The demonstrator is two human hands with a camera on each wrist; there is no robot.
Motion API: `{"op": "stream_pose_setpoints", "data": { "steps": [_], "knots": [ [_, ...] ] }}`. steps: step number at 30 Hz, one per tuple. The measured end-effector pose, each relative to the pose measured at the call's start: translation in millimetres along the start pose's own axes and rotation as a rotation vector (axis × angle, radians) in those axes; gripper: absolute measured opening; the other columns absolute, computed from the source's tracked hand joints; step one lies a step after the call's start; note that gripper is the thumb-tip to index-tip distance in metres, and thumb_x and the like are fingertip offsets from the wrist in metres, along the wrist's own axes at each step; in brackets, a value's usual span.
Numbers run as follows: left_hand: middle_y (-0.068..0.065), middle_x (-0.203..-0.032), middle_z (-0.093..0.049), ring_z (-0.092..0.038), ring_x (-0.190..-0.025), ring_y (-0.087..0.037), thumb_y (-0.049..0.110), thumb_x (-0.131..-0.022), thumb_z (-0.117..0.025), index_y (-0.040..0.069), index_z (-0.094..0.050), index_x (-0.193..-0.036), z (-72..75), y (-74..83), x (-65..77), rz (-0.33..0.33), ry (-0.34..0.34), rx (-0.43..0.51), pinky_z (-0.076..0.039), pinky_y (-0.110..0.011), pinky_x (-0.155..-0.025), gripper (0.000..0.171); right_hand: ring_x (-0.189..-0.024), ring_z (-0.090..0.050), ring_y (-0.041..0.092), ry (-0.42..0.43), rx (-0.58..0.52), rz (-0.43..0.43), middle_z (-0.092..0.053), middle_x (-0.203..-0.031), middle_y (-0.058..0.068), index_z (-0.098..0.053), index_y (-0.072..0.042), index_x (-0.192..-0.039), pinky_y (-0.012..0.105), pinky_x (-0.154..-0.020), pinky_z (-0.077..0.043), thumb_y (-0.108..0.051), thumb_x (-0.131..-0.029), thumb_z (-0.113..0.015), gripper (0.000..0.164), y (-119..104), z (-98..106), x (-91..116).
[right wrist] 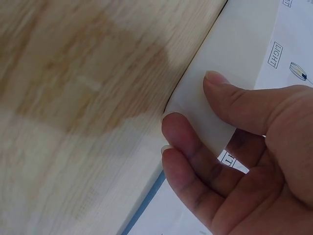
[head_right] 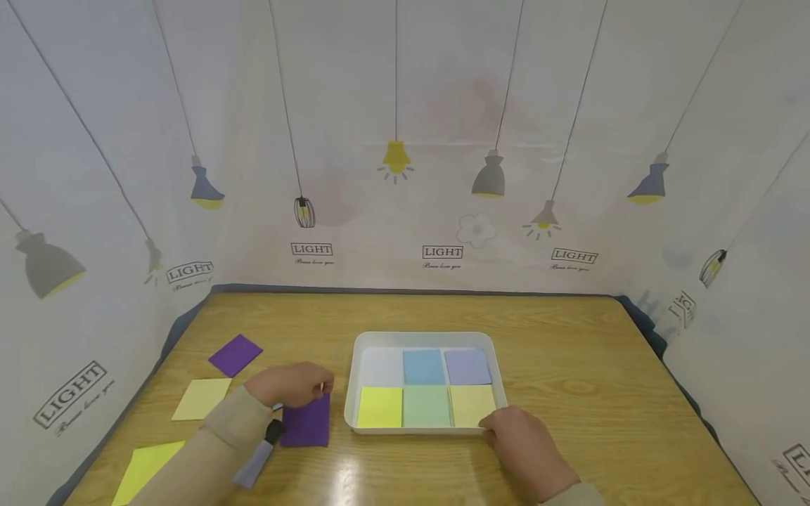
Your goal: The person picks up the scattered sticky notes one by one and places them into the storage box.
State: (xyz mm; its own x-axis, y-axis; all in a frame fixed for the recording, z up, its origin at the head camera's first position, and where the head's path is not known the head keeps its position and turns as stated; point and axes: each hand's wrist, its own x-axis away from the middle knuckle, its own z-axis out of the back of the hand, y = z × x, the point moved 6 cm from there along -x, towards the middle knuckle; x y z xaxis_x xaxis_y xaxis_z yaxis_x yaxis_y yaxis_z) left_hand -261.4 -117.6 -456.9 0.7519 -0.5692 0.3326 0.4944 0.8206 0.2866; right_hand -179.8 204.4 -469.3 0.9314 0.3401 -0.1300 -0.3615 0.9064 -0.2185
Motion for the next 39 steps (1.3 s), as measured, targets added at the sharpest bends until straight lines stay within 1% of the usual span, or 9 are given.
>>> {"op": "stream_pose_setpoints", "data": {
  "steps": [6, 8, 13, 16, 19, 22, 26, 33, 39],
  "knots": [
    [0.003, -0.080, -0.053, -0.047, -0.072, -0.013, 0.001, -0.089, -0.047, 0.016, -0.053, -0.079, 10.7, 2.9, -7.0, -0.026, 0.034, -0.006, -0.042, -0.029, -0.061, 0.018, -0.066, -0.058, 0.008, 0.009, 0.006, 0.032, -0.069, -0.073, -0.005, -0.072, -0.021, -0.079, 0.030, -0.057, -0.051, -0.014, -0.075, -0.070, 0.008, 0.5, 0.4, -0.2],
    [0.004, -0.080, -0.052, -0.046, -0.071, -0.012, 0.002, -0.089, -0.047, 0.017, -0.052, -0.079, 15.0, 5.5, -9.6, -0.036, 0.052, -0.020, -0.041, -0.029, -0.060, 0.019, -0.066, -0.058, 0.008, 0.008, 0.003, 0.039, -0.069, -0.074, -0.004, -0.073, -0.021, -0.079, 0.030, -0.057, -0.051, -0.014, -0.075, -0.070, 0.008, 0.8, 0.6, 0.1],
    [0.002, -0.077, -0.051, -0.044, -0.066, -0.012, 0.001, -0.089, -0.046, 0.016, -0.050, -0.081, 25.2, 15.5, -16.9, -0.044, 0.068, -0.020, -0.039, -0.027, -0.056, 0.018, -0.066, -0.058, 0.008, 0.013, -0.004, 0.040, -0.069, -0.074, -0.005, -0.073, -0.020, -0.079, 0.030, -0.058, -0.052, -0.014, -0.075, -0.070, 0.008, 1.3, 0.3, 0.3],
    [0.001, -0.078, -0.051, -0.044, -0.066, -0.012, 0.002, -0.091, -0.045, 0.015, -0.050, -0.085, 29.4, 22.0, -23.0, -0.043, 0.075, -0.016, -0.038, -0.027, -0.056, 0.015, -0.066, -0.058, 0.008, 0.019, -0.008, 0.044, -0.069, -0.074, -0.004, -0.072, -0.020, -0.079, 0.029, -0.057, -0.051, -0.014, -0.075, -0.070, 0.008, 0.4, 1.0, 0.5],
    [0.000, -0.084, -0.054, -0.047, -0.071, -0.012, 0.003, -0.091, -0.045, 0.014, -0.052, -0.093, 33.8, 29.1, -28.3, -0.013, 0.071, -0.005, -0.043, -0.028, -0.061, 0.014, -0.065, -0.058, 0.008, 0.019, -0.012, 0.053, -0.069, -0.073, -0.004, -0.072, -0.020, -0.078, 0.029, -0.055, -0.050, -0.013, -0.075, -0.070, 0.008, -1.5, 3.2, 0.6],
    [0.001, -0.093, -0.058, -0.050, -0.079, -0.013, 0.004, -0.092, -0.045, 0.017, -0.052, -0.102, 35.9, 34.6, -34.3, 0.038, 0.051, 0.009, -0.048, -0.030, -0.068, 0.018, -0.066, -0.058, 0.008, 0.017, -0.018, 0.050, -0.069, -0.073, -0.004, -0.072, -0.020, -0.077, 0.030, -0.055, -0.051, -0.012, -0.075, -0.070, 0.008, -2.3, 4.4, 0.4],
    [0.002, -0.097, -0.059, -0.051, -0.082, -0.012, 0.008, -0.093, -0.044, 0.019, -0.052, -0.106, 36.6, 39.8, -43.1, 0.064, 0.048, 0.018, -0.049, -0.030, -0.070, 0.019, -0.067, -0.059, 0.009, 0.025, -0.020, 0.040, -0.069, -0.074, -0.003, -0.072, -0.020, -0.077, 0.031, -0.057, -0.052, -0.013, -0.076, -0.070, 0.008, -2.9, 4.2, 0.4],
    [-0.002, -0.104, -0.061, -0.052, -0.083, -0.014, 0.008, -0.093, -0.042, 0.020, -0.053, -0.110, 35.1, 45.8, -54.8, 0.053, 0.070, 0.051, -0.049, -0.030, -0.069, 0.023, -0.067, -0.058, 0.011, 0.050, -0.006, 0.024, -0.068, -0.072, -0.005, -0.072, -0.021, -0.076, 0.031, -0.058, -0.051, -0.014, -0.075, -0.071, 0.007, -2.3, 1.4, 1.3],
    [-0.004, -0.110, -0.061, -0.052, -0.086, -0.014, 0.007, -0.092, -0.043, 0.019, -0.054, -0.114, 33.9, 50.9, -60.9, 0.053, 0.068, 0.060, -0.050, -0.031, -0.071, 0.027, -0.067, -0.059, 0.011, 0.044, 0.000, 0.000, -0.068, -0.072, -0.005, -0.072, -0.021, -0.077, 0.032, -0.059, -0.052, -0.016, -0.075, -0.071, 0.006, -1.4, -0.8, 1.7]
  ]
}}
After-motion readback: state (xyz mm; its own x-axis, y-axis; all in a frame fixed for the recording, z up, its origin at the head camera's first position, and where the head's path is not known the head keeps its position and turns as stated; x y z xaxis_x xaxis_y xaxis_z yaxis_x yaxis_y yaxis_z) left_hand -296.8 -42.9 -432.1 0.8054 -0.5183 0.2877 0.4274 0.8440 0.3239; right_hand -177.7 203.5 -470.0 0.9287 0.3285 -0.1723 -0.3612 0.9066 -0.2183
